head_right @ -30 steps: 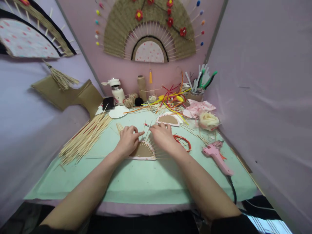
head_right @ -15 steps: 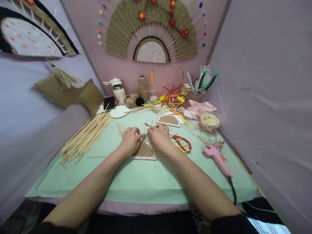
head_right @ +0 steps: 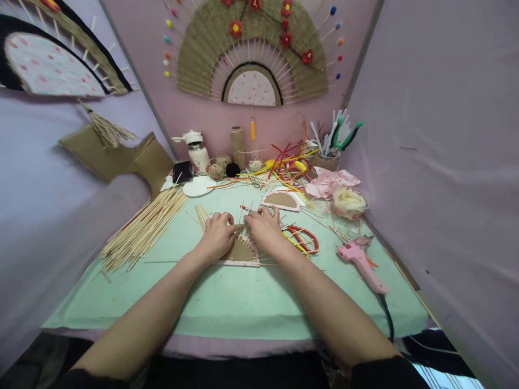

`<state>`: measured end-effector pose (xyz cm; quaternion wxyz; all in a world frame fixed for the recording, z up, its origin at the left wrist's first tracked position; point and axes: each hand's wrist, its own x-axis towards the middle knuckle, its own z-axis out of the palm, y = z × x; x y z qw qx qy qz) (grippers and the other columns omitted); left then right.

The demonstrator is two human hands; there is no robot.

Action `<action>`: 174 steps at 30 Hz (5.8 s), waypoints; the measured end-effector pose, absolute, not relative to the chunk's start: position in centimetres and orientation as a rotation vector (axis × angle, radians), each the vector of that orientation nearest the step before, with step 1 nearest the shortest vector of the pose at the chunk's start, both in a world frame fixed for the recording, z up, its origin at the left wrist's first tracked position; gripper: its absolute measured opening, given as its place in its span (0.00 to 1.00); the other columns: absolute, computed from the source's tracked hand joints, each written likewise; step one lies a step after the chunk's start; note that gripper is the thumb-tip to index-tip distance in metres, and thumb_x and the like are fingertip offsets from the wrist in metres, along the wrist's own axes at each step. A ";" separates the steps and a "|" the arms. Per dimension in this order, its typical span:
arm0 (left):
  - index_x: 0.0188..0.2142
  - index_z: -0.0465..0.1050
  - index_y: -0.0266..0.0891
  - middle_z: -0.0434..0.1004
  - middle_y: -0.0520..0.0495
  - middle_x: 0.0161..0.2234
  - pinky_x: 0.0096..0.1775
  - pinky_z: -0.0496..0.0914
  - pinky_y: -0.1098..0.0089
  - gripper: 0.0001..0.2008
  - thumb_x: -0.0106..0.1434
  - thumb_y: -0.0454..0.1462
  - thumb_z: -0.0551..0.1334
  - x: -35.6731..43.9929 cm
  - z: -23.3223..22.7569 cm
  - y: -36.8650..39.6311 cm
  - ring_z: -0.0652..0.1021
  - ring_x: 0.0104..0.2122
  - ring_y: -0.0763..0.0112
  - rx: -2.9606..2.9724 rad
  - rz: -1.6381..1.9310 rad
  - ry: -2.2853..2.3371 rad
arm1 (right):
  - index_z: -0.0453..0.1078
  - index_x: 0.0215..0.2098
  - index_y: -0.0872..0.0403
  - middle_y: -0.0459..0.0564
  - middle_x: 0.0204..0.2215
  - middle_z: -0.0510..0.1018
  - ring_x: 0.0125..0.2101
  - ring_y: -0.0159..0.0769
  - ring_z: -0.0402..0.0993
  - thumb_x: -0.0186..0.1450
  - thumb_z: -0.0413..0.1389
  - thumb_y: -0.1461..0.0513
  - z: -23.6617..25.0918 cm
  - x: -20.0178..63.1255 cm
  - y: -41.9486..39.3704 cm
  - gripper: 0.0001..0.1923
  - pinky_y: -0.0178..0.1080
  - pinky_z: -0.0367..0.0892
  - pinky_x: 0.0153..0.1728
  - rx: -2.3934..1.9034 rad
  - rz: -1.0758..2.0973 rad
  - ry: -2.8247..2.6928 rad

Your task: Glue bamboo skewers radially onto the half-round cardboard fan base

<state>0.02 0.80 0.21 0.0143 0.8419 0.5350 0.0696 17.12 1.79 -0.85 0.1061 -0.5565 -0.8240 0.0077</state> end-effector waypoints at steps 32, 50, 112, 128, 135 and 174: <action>0.44 0.82 0.54 0.68 0.43 0.44 0.44 0.58 0.59 0.15 0.71 0.39 0.55 -1.9 -0.1 -0.2 0.64 0.46 0.58 2.692 0.308 1.524 | 0.74 0.51 0.43 0.45 0.57 0.76 0.58 0.48 0.59 0.71 0.51 0.63 -1.1 17.8 0.4 0.15 0.58 0.39 0.60 -1.433 0.037 -2.535; 0.47 0.81 0.56 0.69 0.43 0.44 0.43 0.57 0.60 0.14 0.71 0.43 0.56 -2.0 -0.3 -0.2 0.64 0.46 0.58 2.709 0.251 1.496 | 0.75 0.49 0.43 0.44 0.55 0.78 0.59 0.48 0.59 0.72 0.50 0.60 -0.6 17.8 0.1 0.13 0.56 0.38 0.60 -1.442 0.061 -2.545; 0.47 0.80 0.54 0.69 0.43 0.45 0.43 0.60 0.58 0.17 0.70 0.35 0.55 -1.8 -2.0 0.6 0.65 0.46 0.58 2.717 0.360 1.513 | 0.78 0.46 0.48 0.47 0.49 0.82 0.51 0.46 0.66 0.67 0.48 0.70 -0.3 20.1 1.6 0.19 0.50 0.44 0.53 -1.654 -0.019 -2.059; 0.45 0.81 0.52 0.69 0.42 0.45 0.43 0.60 0.59 0.16 0.70 0.34 0.55 -1.5 -1.6 0.4 0.65 0.46 0.58 2.689 0.413 1.525 | 0.78 0.46 0.48 0.51 0.50 0.82 0.54 0.46 0.66 0.69 0.48 0.68 0.2 19.1 0.8 0.18 0.50 0.46 0.54 -1.667 0.087 -2.154; 0.46 0.81 0.50 0.70 0.41 0.44 0.42 0.62 0.58 0.18 0.69 0.33 0.54 -1.6 -1.9 0.5 0.66 0.45 0.56 2.703 0.464 1.530 | 0.78 0.44 0.49 0.52 0.45 0.82 0.50 0.45 0.68 0.69 0.50 0.66 0.4 19.2 0.9 0.15 0.50 0.49 0.52 -1.681 0.035 -2.170; 0.51 0.76 0.44 0.70 0.42 0.45 0.48 0.66 0.55 0.19 0.66 0.31 0.54 -2.7 -1.1 0.8 0.67 0.47 0.57 2.593 0.722 1.483 | 0.71 0.47 0.57 0.59 0.37 0.79 0.45 0.43 0.68 0.63 0.50 0.71 7.2 41.6 7.9 0.16 0.46 0.52 0.45 -2.044 -0.360 -2.333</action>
